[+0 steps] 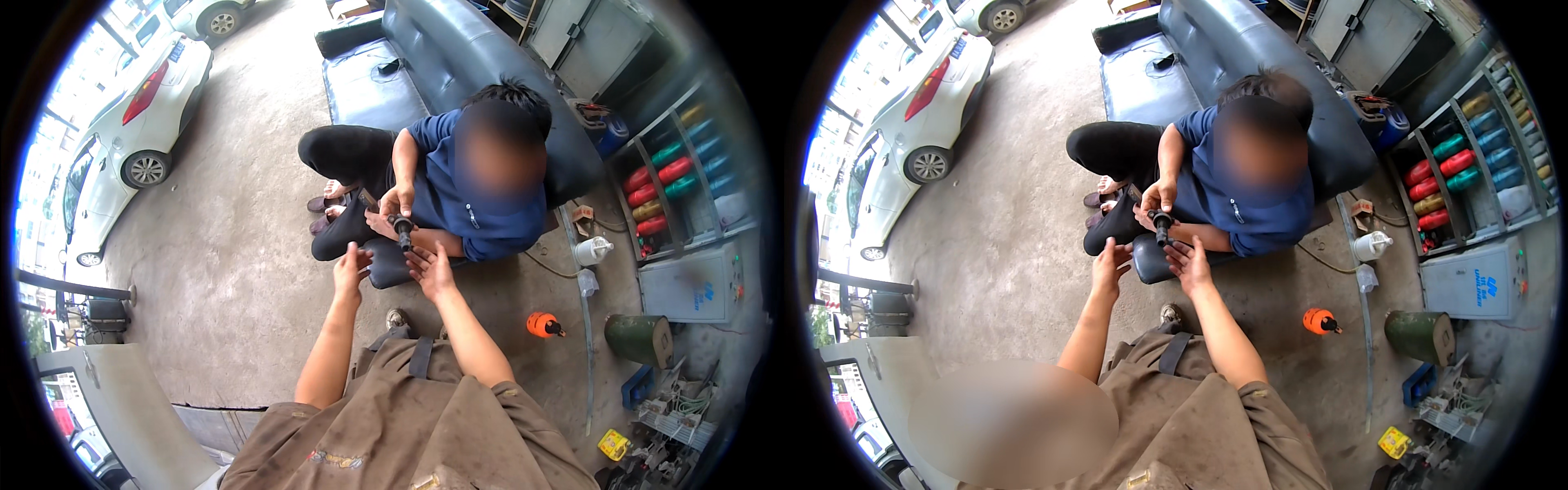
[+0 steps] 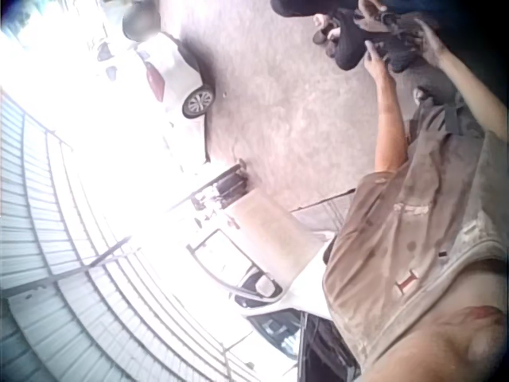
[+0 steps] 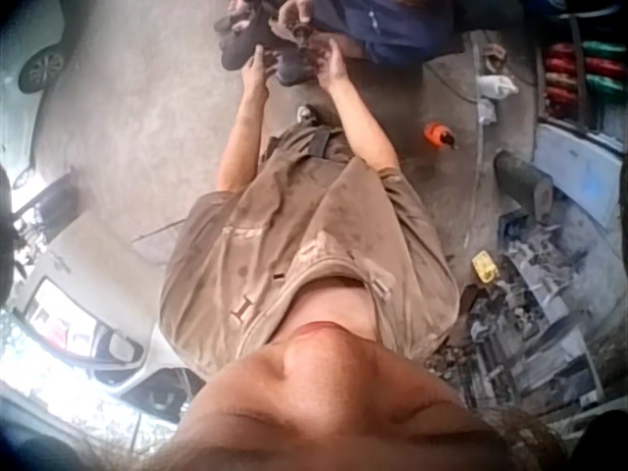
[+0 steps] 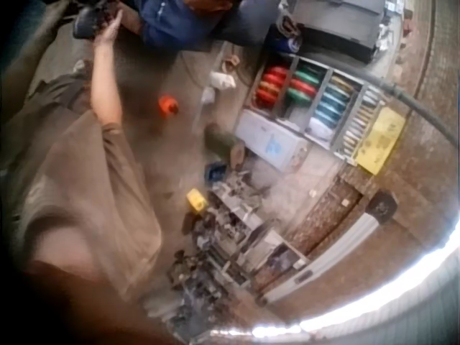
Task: The person retrieves an ignition coil, walks to a car with an open hood, and installs the coil into the engine. They then use a ratchet to tighten the mounting bolt.
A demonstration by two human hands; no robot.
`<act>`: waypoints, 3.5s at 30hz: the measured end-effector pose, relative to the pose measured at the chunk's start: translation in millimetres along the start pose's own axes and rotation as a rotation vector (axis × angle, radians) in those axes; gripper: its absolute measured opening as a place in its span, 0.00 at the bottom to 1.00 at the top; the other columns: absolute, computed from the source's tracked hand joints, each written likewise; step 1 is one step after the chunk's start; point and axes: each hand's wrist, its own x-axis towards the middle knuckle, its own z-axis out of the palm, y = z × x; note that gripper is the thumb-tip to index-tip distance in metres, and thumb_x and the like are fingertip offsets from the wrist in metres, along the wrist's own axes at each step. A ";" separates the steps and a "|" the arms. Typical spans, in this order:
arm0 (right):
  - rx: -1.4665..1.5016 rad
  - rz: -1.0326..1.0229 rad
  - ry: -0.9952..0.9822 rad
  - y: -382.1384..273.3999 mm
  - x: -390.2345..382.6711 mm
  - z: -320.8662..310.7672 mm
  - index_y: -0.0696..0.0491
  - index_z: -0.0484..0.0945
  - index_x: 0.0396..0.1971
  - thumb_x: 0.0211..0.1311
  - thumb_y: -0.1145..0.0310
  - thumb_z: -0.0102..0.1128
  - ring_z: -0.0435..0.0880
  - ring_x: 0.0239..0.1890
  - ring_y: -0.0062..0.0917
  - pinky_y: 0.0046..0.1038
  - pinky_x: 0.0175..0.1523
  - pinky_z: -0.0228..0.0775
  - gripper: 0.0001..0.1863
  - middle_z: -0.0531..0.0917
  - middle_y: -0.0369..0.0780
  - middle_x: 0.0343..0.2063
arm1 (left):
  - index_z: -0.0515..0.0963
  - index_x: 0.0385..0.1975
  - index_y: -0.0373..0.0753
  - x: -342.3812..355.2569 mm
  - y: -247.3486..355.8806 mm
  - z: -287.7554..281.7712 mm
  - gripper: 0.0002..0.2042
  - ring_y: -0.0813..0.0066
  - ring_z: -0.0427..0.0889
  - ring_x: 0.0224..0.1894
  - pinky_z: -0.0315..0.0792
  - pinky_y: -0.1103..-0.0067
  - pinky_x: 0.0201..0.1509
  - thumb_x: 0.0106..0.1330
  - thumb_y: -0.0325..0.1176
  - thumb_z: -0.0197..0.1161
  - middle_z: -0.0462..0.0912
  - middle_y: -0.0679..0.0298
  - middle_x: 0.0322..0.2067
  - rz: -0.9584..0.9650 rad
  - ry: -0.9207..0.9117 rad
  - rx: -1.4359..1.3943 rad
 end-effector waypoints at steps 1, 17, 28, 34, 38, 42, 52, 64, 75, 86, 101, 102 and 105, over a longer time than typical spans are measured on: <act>-0.011 -0.011 0.010 0.8 -8.1 -5.8 0.50 0.76 0.51 0.67 0.34 0.46 0.81 0.43 0.20 0.23 0.47 0.68 0.33 0.87 0.36 0.45 | 0.78 0.45 0.37 0.9 -1.7 -19.9 0.25 0.64 0.82 0.48 0.73 0.65 0.54 0.68 0.56 0.60 0.86 0.58 0.44 -0.037 0.035 -0.067; -1.377 0.478 0.625 162.2 -209.3 -438.9 0.61 0.85 0.30 0.61 0.56 0.56 0.86 0.36 0.41 0.42 0.44 0.75 0.21 0.87 0.50 0.35 | 0.82 0.39 0.32 -149.2 -276.3 -216.1 0.18 0.51 0.84 0.39 0.75 0.60 0.41 0.65 0.43 0.56 0.86 0.50 0.34 -0.564 0.151 0.597; -1.250 0.322 0.346 115.7 -156.9 -446.3 0.59 0.84 0.27 0.65 0.58 0.60 0.84 0.32 0.32 0.37 0.38 0.74 0.18 0.85 0.42 0.26 | 0.84 0.37 0.32 -154.9 -242.7 -127.2 0.23 0.47 0.84 0.47 0.74 0.63 0.54 0.65 0.50 0.55 0.85 0.41 0.37 -0.321 0.174 0.939; -0.926 0.185 0.350 63.1 -127.2 -365.0 0.54 0.80 0.19 0.71 0.55 0.55 0.80 0.24 0.20 0.25 0.30 0.70 0.23 0.83 0.37 0.20 | 0.84 0.40 0.32 -192.6 -277.0 -141.4 0.25 0.47 0.84 0.48 0.74 0.64 0.53 0.65 0.52 0.56 0.85 0.42 0.40 -0.365 0.277 0.940; -0.953 0.102 0.205 52.2 -109.4 -352.5 0.55 0.82 0.26 0.74 0.57 0.52 0.81 0.27 0.19 0.23 0.32 0.70 0.20 0.85 0.36 0.25 | 0.83 0.37 0.30 -198.2 -278.4 -129.7 0.25 0.49 0.84 0.47 0.75 0.64 0.52 0.66 0.51 0.56 0.85 0.43 0.38 -0.348 0.287 0.872; -0.980 0.116 0.195 53.0 -104.7 -350.6 0.54 0.83 0.29 0.73 0.58 0.53 0.82 0.29 0.17 0.23 0.33 0.70 0.18 0.86 0.35 0.27 | 0.81 0.36 0.31 -202.6 -281.0 -120.4 0.20 0.52 0.85 0.43 0.75 0.64 0.50 0.65 0.47 0.57 0.86 0.45 0.35 -0.299 0.393 0.792; -1.349 0.324 0.178 51.4 -131.1 -392.5 0.58 0.81 0.18 0.62 0.51 0.63 0.79 0.20 0.25 0.30 0.29 0.71 0.24 0.82 0.39 0.18 | 0.83 0.32 0.32 -224.8 -284.0 -122.5 0.22 0.53 0.85 0.38 0.76 0.66 0.45 0.60 0.50 0.60 0.85 0.47 0.30 -0.305 0.324 0.891; -1.017 0.368 0.066 66.8 -124.9 -405.6 0.55 0.82 0.24 0.70 0.56 0.57 0.81 0.26 0.21 0.26 0.32 0.71 0.20 0.84 0.38 0.23 | 0.83 0.33 0.28 -328.7 -344.0 -129.6 0.27 0.60 0.86 0.36 0.75 0.65 0.43 0.66 0.53 0.59 0.85 0.44 0.30 -0.368 0.440 0.763; -1.837 0.422 -0.067 39.5 -143.9 -425.6 0.52 0.87 0.29 0.59 0.48 0.64 0.84 0.27 0.24 0.29 0.37 0.75 0.20 0.87 0.39 0.26 | 0.81 0.35 0.29 -371.1 -431.8 -144.4 0.23 0.48 0.84 0.41 0.74 0.62 0.46 0.68 0.48 0.52 0.84 0.43 0.35 -0.328 0.606 0.714; -1.305 0.107 0.159 67.1 -205.9 -429.8 0.58 0.82 0.30 0.72 0.61 0.52 0.83 0.30 0.23 0.29 0.36 0.76 0.18 0.86 0.45 0.27 | 0.84 0.31 0.32 -442.6 -475.4 -106.4 0.24 0.54 0.85 0.37 0.76 0.65 0.48 0.63 0.53 0.60 0.86 0.48 0.31 -0.318 0.613 0.533; -1.662 0.307 0.634 68.4 -462.6 -591.8 0.52 0.87 0.43 0.55 0.58 0.66 0.84 0.50 0.43 0.39 0.55 0.75 0.18 0.87 0.48 0.42 | 0.78 0.36 0.31 -363.6 -516.8 -91.3 0.14 0.65 0.83 0.21 0.78 0.70 0.28 0.69 0.37 0.52 0.83 0.54 0.23 -0.308 0.303 0.475; -1.638 0.279 0.658 75.2 -464.4 -613.1 0.53 0.87 0.43 0.54 0.60 0.67 0.85 0.47 0.43 0.39 0.53 0.76 0.18 0.87 0.49 0.40 | 0.78 0.35 0.31 -362.1 -504.7 -78.5 0.14 0.65 0.83 0.21 0.78 0.70 0.28 0.70 0.38 0.52 0.83 0.54 0.23 -0.295 0.280 0.455; -1.590 0.213 0.699 88.7 -453.8 -670.6 0.55 0.86 0.43 0.53 0.62 0.68 0.87 0.42 0.42 0.38 0.49 0.78 0.18 0.88 0.49 0.35 | 0.77 0.34 0.31 -374.1 -478.8 -48.9 0.16 0.66 0.84 0.21 0.78 0.72 0.26 0.71 0.40 0.52 0.84 0.55 0.23 -0.283 0.235 0.439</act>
